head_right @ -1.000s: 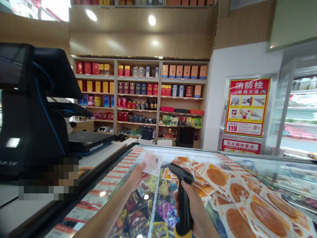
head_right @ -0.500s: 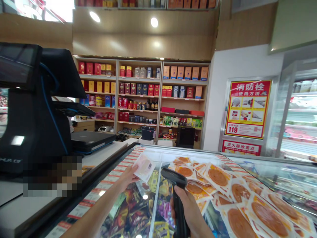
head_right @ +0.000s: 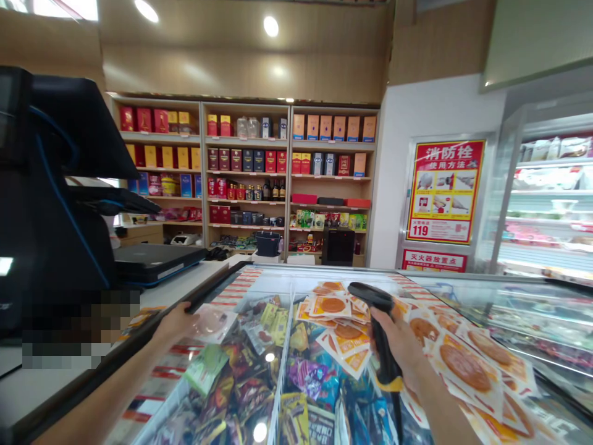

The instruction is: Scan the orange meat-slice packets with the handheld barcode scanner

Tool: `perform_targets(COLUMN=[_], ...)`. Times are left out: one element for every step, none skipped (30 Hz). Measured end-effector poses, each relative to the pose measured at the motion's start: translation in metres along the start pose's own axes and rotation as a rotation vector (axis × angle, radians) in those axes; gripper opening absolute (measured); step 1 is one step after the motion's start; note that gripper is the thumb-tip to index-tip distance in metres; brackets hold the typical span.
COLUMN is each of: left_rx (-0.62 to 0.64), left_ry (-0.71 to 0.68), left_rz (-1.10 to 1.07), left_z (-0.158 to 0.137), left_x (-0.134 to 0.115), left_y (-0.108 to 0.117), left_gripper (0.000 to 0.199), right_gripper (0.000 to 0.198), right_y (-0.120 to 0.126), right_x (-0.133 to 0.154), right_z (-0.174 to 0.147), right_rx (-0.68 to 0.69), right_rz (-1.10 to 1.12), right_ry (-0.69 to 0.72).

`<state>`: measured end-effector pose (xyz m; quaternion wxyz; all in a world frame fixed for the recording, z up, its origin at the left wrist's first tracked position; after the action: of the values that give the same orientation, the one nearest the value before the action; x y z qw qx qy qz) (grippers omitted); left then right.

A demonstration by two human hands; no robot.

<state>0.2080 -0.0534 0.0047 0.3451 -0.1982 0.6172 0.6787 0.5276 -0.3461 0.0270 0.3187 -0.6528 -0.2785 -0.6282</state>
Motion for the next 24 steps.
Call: perform_targets(left_rx=[-0.025,-0.035,-0.030,-0.003,0.037,0.085,0.138,0.187,0.233,0.271,0.308,0.328,0.340,0.352,0.361,0.368,0.373,0.374,0.369,0.363,0.359,0.359,0.364,0.373], left_ry=[-0.013,-0.049,-0.103,-0.175,-0.264,-0.353,-0.430,-0.498,-0.548,-0.602,-0.651,-0.677,-0.690,-0.693,-0.685,-0.668,-0.646,-0.615,-0.579,-0.538,-0.494,-0.446,-0.396,-0.343], left_rz=[0.053,0.079,0.095,0.103,0.101,0.095,0.088,0.082,0.075,0.067,0.059,0.053,0.048,0.043,0.035,0.025,0.010,-0.009,-0.034,-0.063,-0.096,-0.132,-0.170,-0.210], left_z=[0.000,-0.002,-0.005,-0.010,-0.016,-0.024,-0.034,-0.044,-0.054,-0.063,-0.072,-0.079,-0.084,-0.087,-0.089,-0.089,-0.088,-0.085,-0.081,-0.076,-0.070,-0.064,-0.059,-0.053], left_x=[-0.007,-0.018,-0.032,-0.048,-0.066,-0.085,-0.104,-0.122,-0.138,-0.152,-0.164,-0.173,-0.179,-0.182,-0.184,-0.184,-0.183,-0.181,-0.178,-0.174,-0.170,-0.165,-0.159,-0.153], left_y=[-0.002,-0.007,-0.016,-0.028,-0.044,-0.062,-0.081,-0.100,-0.118,-0.134,-0.148,-0.159,-0.168,-0.173,-0.177,-0.178,-0.178,-0.176,-0.173,-0.168,-0.163,-0.157,-0.151,-0.145], left_gripper=[0.047,0.051,0.052,0.049,0.049,0.052,0.053,0.054,0.054,0.054,0.052,0.051,0.050,0.045,0.038,0.030,0.025,0.023,0.024,0.026,0.027,0.028,0.028,0.028], right_gripper=[0.022,0.021,0.021,0.021,0.021,0.022,0.023,0.024,0.025,0.027,0.027,0.028,0.028,0.027,0.027,0.026,0.026,0.026,0.026,0.027,0.028,0.028,0.028,0.028], right_y=[0.007,0.013,0.018,0.022,0.024,0.026,0.027,0.027,0.026,0.025,0.024,0.023,0.021,0.019,0.018,0.015,0.013,0.011,0.008,0.005,0.001,-0.003,-0.008,-0.014], right_x=[0.000,-0.001,0.000,0.000,0.000,0.001,0.001,0.002,0.002,0.002,0.002,0.001,0.001,0.001,0.001,0.000,0.000,0.000,-0.001,-0.002,-0.003,-0.004,-0.006,-0.007], right_z=[0.001,0.002,0.002,0.002,0.002,0.002,0.001,0.001,0.001,0.001,0.001,0.001,0.001,0.001,0.000,0.000,0.000,0.000,-0.001,-0.002,-0.003,-0.004,-0.006,-0.008], right_rx=[0.007,0.009,0.007,0.004,0.005,0.005,0.009,0.016,0.024,0.031,0.045,0.058,0.066,0.065,0.059,0.048,0.033,0.021,0.023,0.031,0.045,0.070,0.097,0.127], right_rz=[0.021,0.038,0.051,0.058,0.065,0.077,0.093,0.110,0.124,0.136,0.144,0.149,0.155,0.162,0.166,0.168,0.168,0.163,0.153,0.145,0.141,0.145,0.153,0.158], right_ry=[-0.003,-0.011,-0.020,-0.028,-0.030,-0.030,-0.037,-0.043,-0.050,-0.059,-0.064,-0.064,-0.061,-0.056,-0.052,-0.042,-0.031,-0.027,-0.025,-0.024,-0.027,-0.031,-0.035,-0.039])
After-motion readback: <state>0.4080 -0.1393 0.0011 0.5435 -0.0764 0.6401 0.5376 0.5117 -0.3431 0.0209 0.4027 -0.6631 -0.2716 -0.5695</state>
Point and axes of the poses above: each hand's wrist, its own z-axis towards the middle knuckle, its own y-axis out of the back of the hand, x = y × z, the point moved 1 cm from there along z, towards the middle knuckle, and after that the axes turned 6 degrees about x, right-handed, at the moved point
